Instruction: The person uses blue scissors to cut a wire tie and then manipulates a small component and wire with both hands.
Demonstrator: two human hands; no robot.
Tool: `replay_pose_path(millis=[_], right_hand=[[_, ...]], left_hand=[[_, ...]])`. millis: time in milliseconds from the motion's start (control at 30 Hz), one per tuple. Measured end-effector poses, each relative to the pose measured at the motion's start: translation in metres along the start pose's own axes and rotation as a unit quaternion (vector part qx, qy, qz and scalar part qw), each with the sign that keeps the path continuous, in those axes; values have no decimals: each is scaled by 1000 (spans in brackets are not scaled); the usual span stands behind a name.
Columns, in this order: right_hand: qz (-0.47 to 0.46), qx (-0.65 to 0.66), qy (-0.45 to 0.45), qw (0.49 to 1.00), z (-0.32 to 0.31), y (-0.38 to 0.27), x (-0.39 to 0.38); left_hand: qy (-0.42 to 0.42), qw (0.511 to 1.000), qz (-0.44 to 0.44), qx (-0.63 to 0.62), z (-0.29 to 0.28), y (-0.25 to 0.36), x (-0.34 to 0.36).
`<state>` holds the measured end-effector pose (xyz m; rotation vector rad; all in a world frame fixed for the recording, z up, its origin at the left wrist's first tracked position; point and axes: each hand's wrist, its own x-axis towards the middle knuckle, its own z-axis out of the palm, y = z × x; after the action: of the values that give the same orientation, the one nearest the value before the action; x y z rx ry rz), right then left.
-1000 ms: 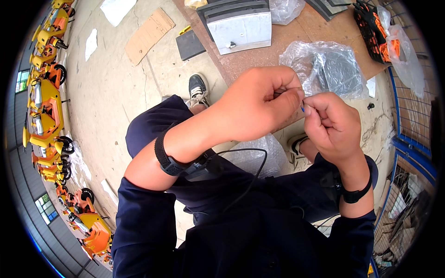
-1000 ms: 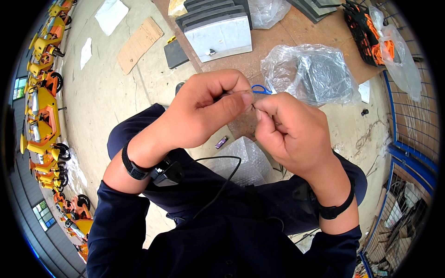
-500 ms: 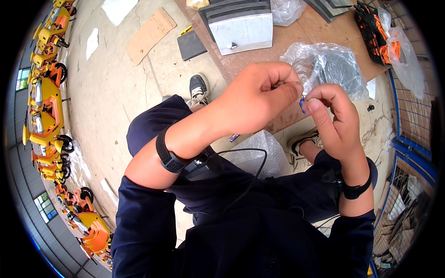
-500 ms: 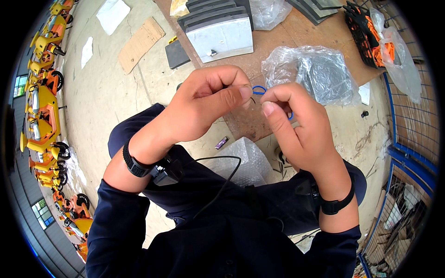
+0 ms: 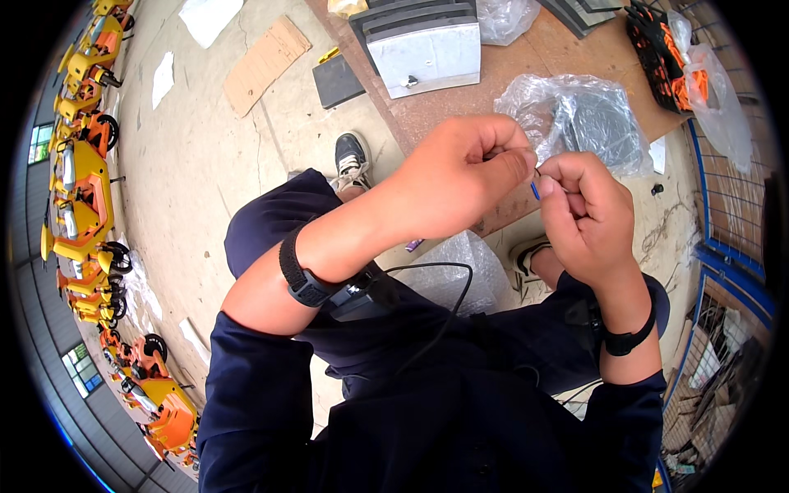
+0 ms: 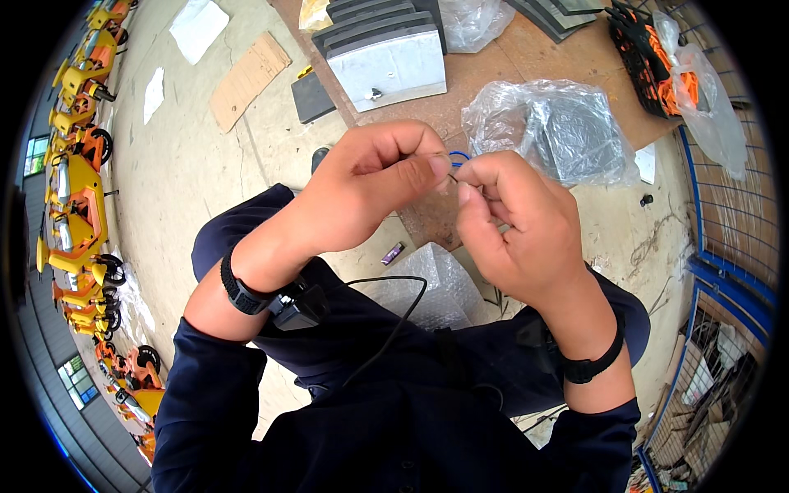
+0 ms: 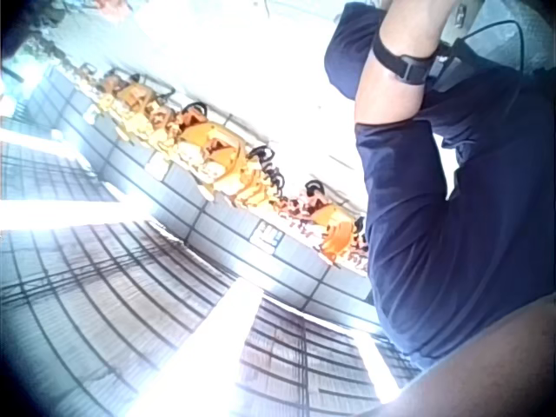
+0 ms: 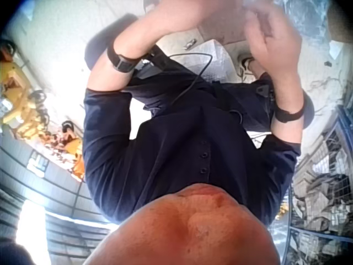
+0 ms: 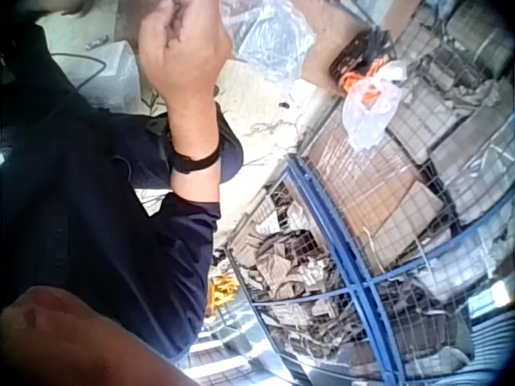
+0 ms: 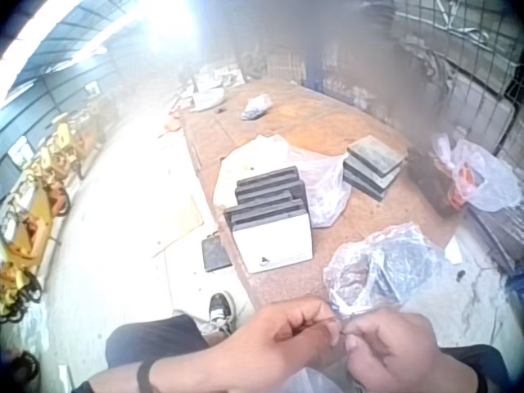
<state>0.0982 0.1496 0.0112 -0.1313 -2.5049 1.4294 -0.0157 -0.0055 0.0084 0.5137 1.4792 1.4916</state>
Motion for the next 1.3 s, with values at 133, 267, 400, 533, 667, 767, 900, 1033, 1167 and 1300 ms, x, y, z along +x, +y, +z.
replay_pose_path(millis=[133, 267, 400, 533, 667, 767, 900, 1033, 1167, 1300], right_hand=[[2, -6, 13, 1000, 2, -5, 0], [14, 11, 33, 999, 3, -5, -1], [58, 34, 39, 997, 3, -10, -2], [105, 86, 13, 991, 2, -5, -1], [128, 174, -8, 976, 2, 1, 2], [126, 204, -11, 971, 2, 1, 2], [92, 145, -36, 984, -3, 5, 1], [-3, 49, 4, 999, 0, 11, 1], [-74, -47, 3, 996, -1, 7, 6], [-80, -75, -10, 994, -3, 7, 5]], left_hand=[[2, 1000, 4, 2, -1, 2, -2], [0, 1000, 19, 1, -3, 4, -4], [2, 1000, 29, 8, -4, 5, -5], [3, 1000, 30, 8, -6, 5, -5], [13, 999, 26, 15, -7, 3, -3], [14, 999, 43, 10, -6, 2, -1], [10, 999, 29, 11, -6, 3, -1], [4, 1000, 21, 21, -3, 1, -1], [-1, 1000, 9, 22, -2, -1, 1], [3, 1000, 12, 23, 0, -2, 1]])
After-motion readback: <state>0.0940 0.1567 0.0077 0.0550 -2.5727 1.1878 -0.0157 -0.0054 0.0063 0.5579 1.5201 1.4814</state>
